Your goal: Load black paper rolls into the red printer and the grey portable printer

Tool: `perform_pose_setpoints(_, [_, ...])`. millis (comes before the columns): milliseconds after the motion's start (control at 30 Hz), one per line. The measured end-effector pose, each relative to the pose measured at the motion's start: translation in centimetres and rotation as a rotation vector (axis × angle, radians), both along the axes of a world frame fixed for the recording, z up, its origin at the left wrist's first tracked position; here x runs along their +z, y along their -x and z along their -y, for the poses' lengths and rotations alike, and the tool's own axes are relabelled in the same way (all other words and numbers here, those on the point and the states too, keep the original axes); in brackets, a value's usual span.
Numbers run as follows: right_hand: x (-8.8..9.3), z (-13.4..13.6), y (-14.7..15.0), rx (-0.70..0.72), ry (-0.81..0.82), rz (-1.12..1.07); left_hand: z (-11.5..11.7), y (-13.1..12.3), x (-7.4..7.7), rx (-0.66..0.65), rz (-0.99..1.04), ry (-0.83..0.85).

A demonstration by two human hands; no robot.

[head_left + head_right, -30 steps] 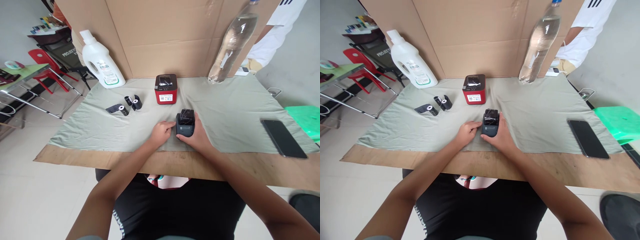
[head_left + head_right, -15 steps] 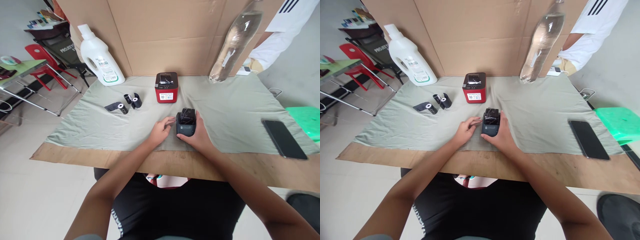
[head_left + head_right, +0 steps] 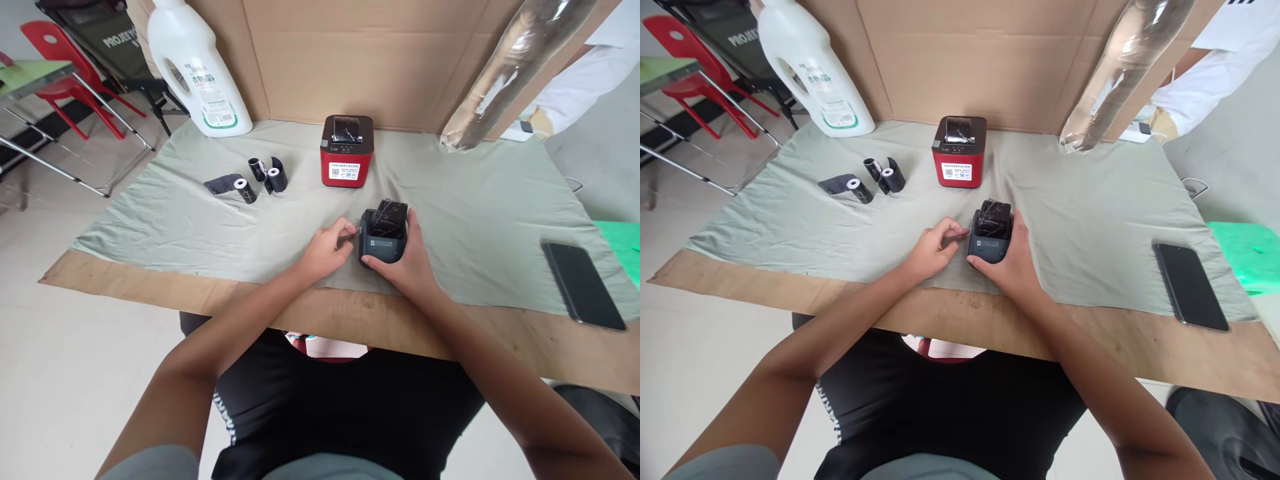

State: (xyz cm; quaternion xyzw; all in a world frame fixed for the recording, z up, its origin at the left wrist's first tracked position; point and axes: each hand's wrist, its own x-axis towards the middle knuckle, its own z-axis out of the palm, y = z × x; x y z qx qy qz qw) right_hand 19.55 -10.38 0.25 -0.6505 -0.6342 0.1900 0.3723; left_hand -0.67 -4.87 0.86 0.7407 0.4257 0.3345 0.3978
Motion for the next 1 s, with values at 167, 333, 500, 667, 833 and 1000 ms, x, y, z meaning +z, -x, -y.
perform_pose_setpoints(167, [0.2, 0.0, -0.1, 0.013, 0.008, 0.018, 0.2, 0.1, 0.4, 0.003, -0.017, -0.022])
perform_pose_setpoints(333, [0.3, 0.0, -0.1, 0.016, 0.023, 0.005, 0.3, 0.2, 0.7, 0.011, -0.027, -0.037])
perform_pose_setpoints(500, [0.3, 0.1, 0.0, 0.005, 0.021, -0.015, 0.2, 0.4, 0.5, -0.014, -0.074, -0.051])
perform_pose_setpoints(667, [0.7, 0.1, 0.0, 0.013, 0.08, -0.052, 0.1, 0.4, 0.2, -0.025, -0.126, -0.088])
perform_pose_setpoints(833, [1.3, 0.2, 0.2, 0.017, 0.106, -0.039, 0.4, 0.3, -0.2, -0.046, -0.168, -0.15])
perform_pose_setpoints(1000, [1.5, 0.1, 0.4, -0.016, 0.138, -0.027, 0.8, 0.3, -0.3, -0.072, -0.339, -0.311])
